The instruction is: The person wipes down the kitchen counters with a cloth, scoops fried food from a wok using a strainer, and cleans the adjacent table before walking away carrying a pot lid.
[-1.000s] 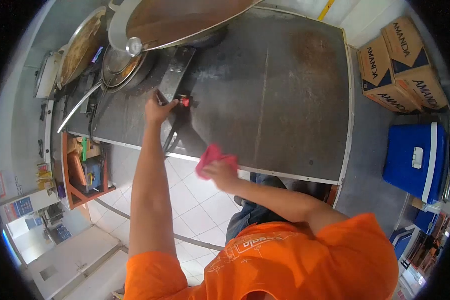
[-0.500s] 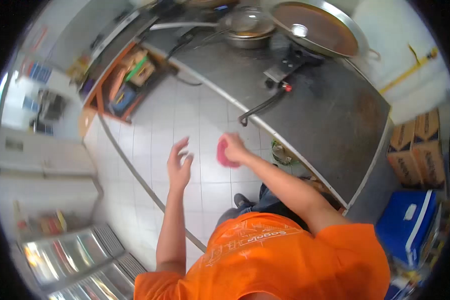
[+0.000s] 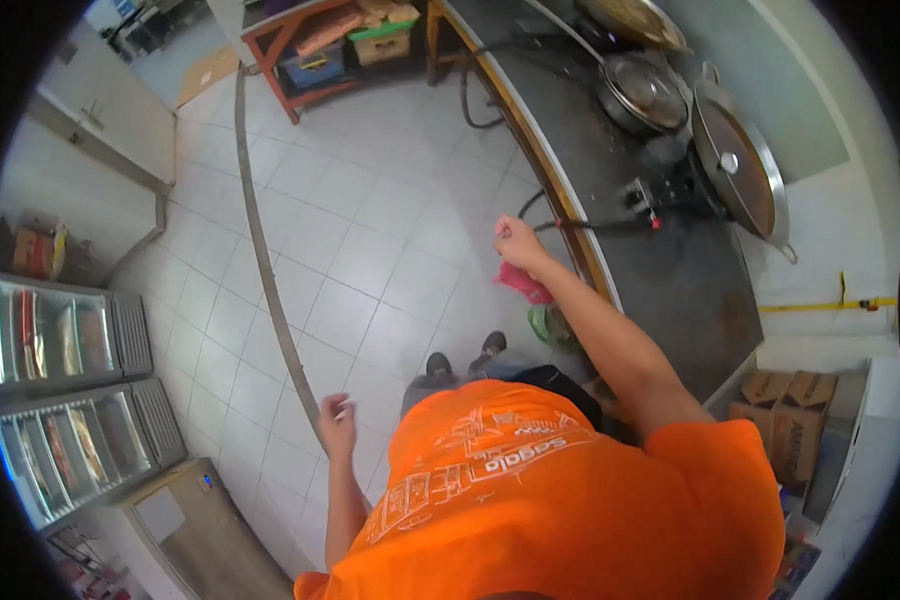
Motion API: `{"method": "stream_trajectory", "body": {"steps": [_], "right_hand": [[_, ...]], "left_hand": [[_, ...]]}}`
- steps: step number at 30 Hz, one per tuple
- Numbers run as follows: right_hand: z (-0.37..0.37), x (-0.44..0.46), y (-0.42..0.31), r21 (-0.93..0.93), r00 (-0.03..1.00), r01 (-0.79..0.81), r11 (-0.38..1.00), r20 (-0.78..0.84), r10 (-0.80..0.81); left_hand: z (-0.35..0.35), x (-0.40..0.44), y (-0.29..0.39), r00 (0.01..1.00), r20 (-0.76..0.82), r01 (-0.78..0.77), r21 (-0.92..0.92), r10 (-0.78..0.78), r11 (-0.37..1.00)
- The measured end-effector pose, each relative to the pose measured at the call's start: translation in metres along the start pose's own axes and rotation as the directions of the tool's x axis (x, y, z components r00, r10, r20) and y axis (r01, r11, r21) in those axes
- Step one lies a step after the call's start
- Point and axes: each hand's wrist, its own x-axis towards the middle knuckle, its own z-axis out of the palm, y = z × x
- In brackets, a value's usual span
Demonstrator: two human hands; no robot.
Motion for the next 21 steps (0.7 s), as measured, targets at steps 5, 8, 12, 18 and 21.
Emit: {"method": "stream_trajectory", "body": {"steps": [5, 8, 12, 18, 21], "right_hand": [[0.000, -0.037, -0.097, 0.291, 0.987, 0.079, 0.954, 0.113, -0.116], [0.011, -0.039, -0.130, 0.338, 0.947, 0.179, 0.924, 0.195, -0.255], [0.024, -0.040, -0.177, 0.297, 0.846, 0.452, 0.841, 0.158, -0.510], [0.038, -0.071, -0.235, 0.113, 0.688, 0.725, 0.680, -0.073, -0.722], [0.110, -0.054, -0.163, 0.070, 0.637, 0.770, 0.634, -0.057, -0.769]], "left_hand": [[0.131, 0.071, 0.123, 0.893, 0.301, -0.346, -0.012, 0.334, 0.938], [0.170, 0.126, 0.180, 0.746, 0.095, -0.664, 0.038, 0.659, 0.747], [0.137, 0.169, 0.235, 0.697, 0.210, -0.693, -0.047, 0.686, 0.719], [0.051, 0.163, 0.297, 0.530, 0.005, -0.824, 0.241, 0.848, 0.513], [0.036, 0.167, 0.239, 0.607, 0.211, -0.779, 0.348, 0.766, 0.521]]}}
